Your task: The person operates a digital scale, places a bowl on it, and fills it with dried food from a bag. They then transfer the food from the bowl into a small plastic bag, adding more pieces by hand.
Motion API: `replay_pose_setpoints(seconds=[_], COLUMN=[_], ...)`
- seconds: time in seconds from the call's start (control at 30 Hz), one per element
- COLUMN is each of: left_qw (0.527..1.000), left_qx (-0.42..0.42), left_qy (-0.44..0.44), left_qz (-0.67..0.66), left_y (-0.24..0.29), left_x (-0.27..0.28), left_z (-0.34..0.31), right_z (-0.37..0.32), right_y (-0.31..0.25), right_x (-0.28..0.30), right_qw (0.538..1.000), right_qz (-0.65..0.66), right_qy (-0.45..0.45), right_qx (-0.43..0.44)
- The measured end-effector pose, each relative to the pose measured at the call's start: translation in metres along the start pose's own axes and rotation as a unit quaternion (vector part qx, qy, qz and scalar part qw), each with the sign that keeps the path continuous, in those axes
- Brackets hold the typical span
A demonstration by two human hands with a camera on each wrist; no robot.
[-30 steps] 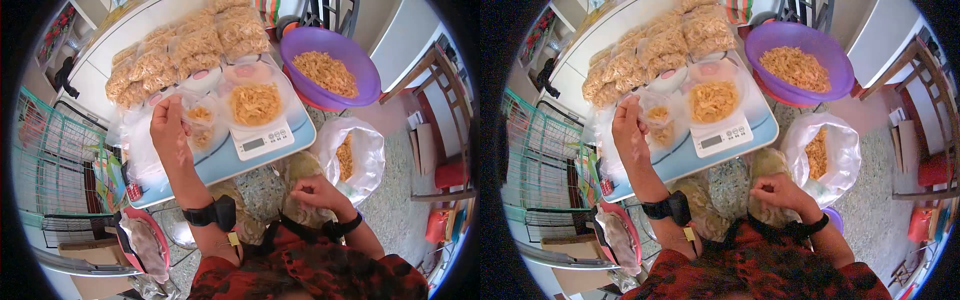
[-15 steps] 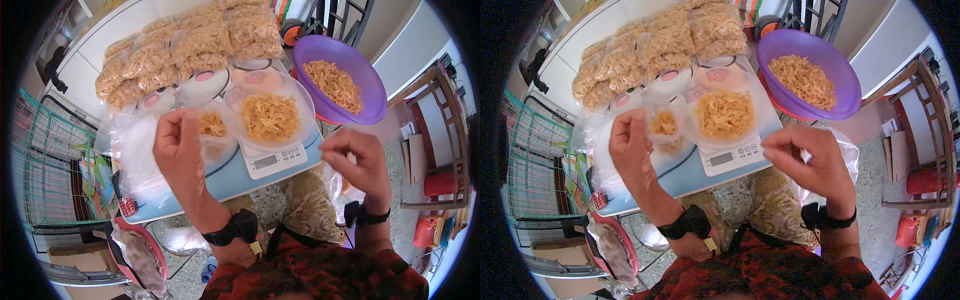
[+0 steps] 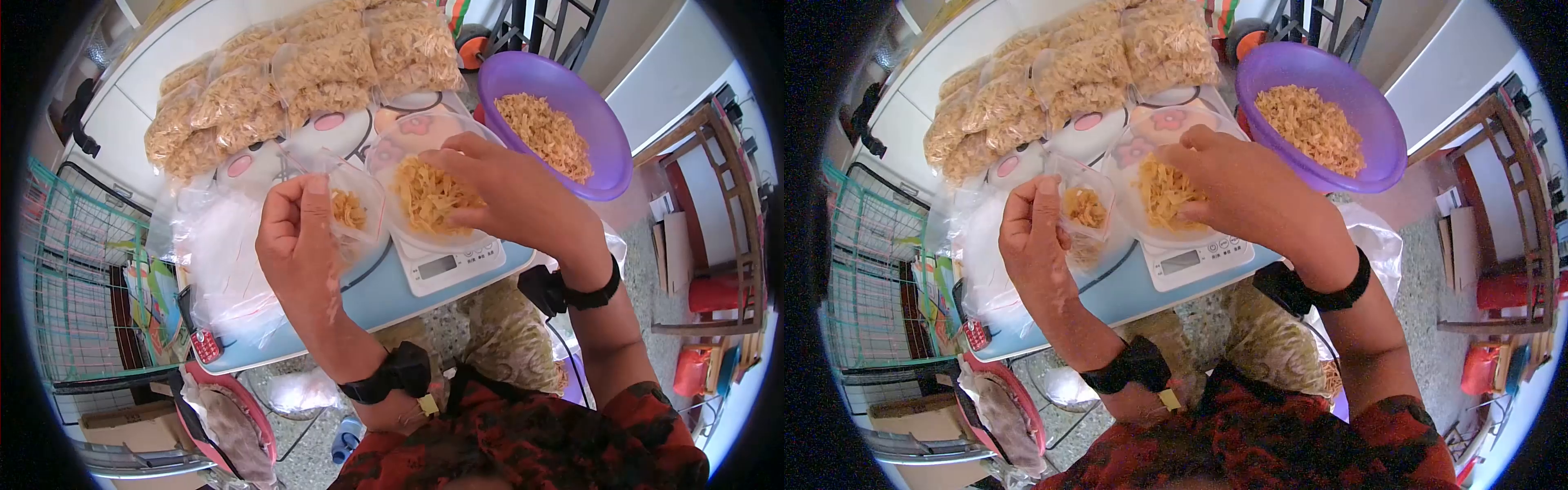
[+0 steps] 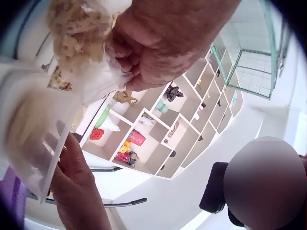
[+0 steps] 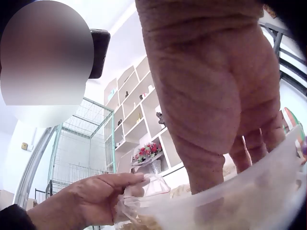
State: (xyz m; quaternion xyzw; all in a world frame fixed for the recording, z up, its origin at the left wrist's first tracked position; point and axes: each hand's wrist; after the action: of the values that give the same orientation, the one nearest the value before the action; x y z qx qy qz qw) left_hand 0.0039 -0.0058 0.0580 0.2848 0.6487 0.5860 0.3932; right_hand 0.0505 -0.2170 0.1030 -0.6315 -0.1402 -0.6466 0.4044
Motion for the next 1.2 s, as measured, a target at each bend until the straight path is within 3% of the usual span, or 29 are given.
replay_pose_setpoints(seconds=[0.13, 0.23, 0.43, 0.63, 0.73, 0.83, 1.03, 1.2], left_qw=[1.000, 1.000, 0.999, 0.999, 0.999, 0.998, 0.996, 0.996], left_qx=[0.012, 0.016, 0.024, 0.039, 0.026, 0.002, 0.057, 0.054], left_qy=[-0.010, -0.014, -0.022, -0.011, 0.015, 0.049, 0.033, 0.005], left_qz=[-0.003, -0.002, -0.014, -0.021, -0.023, -0.032, -0.062, -0.066], left_y=[0.000, -0.002, 0.000, 0.005, 0.008, 0.009, 0.008, 0.003], left_x=[0.005, 0.008, 0.011, 0.009, 0.008, 0.011, 0.009, 0.012], left_z=[0.002, 0.004, 0.004, 0.002, -0.001, -0.001, 0.002, 0.005], right_z=[0.012, 0.014, 0.010, -0.001, -0.003, -0.001, 0.004, 0.010], right_y=[0.007, 0.009, 0.018, 0.014, 0.009, 0.007, 0.002, 0.004], right_x=[-0.006, -0.012, -0.018, -0.017, -0.014, -0.016, -0.019, -0.022], right_qw=[0.997, 0.997, 0.999, 0.987, 0.985, 0.978, 0.961, 0.985], right_qz=[-0.014, -0.002, 0.025, 0.085, 0.089, 0.119, 0.178, 0.087], right_qy=[-0.073, -0.071, 0.030, 0.133, 0.123, 0.144, 0.138, 0.109], right_qx=[-0.011, 0.002, 0.038, -0.015, -0.083, -0.092, -0.162, -0.106])
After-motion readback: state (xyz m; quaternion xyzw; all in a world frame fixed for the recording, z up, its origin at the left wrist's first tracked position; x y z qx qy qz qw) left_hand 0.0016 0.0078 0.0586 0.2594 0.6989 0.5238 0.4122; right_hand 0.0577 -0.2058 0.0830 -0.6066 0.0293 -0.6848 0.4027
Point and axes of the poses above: each hand's wrist, its own z-axis towards the middle knuckle, its own x-axis out of the back of the hand, y = z × x, and after that the axes turned 6 degrees about x, right-handed
